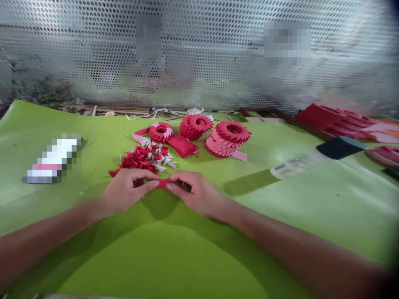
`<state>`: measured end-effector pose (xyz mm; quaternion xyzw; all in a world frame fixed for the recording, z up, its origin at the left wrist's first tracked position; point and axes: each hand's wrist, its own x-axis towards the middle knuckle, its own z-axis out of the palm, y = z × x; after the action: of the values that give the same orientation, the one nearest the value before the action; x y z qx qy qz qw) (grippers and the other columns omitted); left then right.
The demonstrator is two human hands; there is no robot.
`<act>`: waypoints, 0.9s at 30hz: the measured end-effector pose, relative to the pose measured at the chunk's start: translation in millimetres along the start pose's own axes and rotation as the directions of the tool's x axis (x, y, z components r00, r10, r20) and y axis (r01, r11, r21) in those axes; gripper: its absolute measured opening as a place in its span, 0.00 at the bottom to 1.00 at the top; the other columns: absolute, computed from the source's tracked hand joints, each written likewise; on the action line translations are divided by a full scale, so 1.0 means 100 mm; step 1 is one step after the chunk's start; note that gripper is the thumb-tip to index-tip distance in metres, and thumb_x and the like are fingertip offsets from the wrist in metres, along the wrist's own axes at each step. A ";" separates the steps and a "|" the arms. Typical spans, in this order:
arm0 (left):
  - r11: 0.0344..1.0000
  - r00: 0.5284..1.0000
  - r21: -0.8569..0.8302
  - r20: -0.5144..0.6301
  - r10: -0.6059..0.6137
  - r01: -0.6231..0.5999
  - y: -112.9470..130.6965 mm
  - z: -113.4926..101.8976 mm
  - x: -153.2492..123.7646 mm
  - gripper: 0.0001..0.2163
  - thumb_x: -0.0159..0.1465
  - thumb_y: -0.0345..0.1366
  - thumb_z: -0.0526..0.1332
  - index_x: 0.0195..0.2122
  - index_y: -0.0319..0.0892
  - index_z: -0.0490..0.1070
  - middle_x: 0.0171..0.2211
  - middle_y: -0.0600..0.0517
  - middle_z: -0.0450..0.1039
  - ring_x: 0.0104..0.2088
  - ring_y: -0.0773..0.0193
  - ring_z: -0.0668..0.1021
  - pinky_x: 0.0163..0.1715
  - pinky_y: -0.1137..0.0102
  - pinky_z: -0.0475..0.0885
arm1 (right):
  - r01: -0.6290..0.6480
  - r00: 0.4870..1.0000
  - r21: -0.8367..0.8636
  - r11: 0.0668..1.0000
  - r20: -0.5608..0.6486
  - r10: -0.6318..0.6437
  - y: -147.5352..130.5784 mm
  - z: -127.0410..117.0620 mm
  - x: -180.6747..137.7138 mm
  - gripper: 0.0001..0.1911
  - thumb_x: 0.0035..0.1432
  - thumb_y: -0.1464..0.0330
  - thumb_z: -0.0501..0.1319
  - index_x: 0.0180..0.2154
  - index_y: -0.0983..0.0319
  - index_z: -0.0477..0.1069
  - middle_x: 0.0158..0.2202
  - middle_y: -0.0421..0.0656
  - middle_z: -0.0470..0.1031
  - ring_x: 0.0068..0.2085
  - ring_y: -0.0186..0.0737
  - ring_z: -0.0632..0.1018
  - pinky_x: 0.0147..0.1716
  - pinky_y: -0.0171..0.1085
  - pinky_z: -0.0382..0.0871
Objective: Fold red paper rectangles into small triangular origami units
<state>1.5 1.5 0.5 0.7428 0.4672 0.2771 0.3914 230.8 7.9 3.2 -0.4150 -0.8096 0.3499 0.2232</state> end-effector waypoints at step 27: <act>0.898 0.914 0.171 0.060 0.402 -0.406 -0.06 0.05 -0.04 0.11 0.68 0.43 0.64 0.31 0.46 0.82 0.27 0.54 0.83 0.26 0.67 0.81 0.27 0.73 0.75 | -0.047 0.982 0.328 0.943 0.186 -0.016 -0.07 0.03 0.01 0.13 0.67 0.62 0.60 0.50 0.60 0.70 0.46 0.44 0.78 0.43 0.39 0.78 0.42 0.39 0.74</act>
<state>0.9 -1.8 -7.0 0.8589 0.3214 0.3004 0.2622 224.2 4.9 6.4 -0.3435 -0.7533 0.5200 0.2103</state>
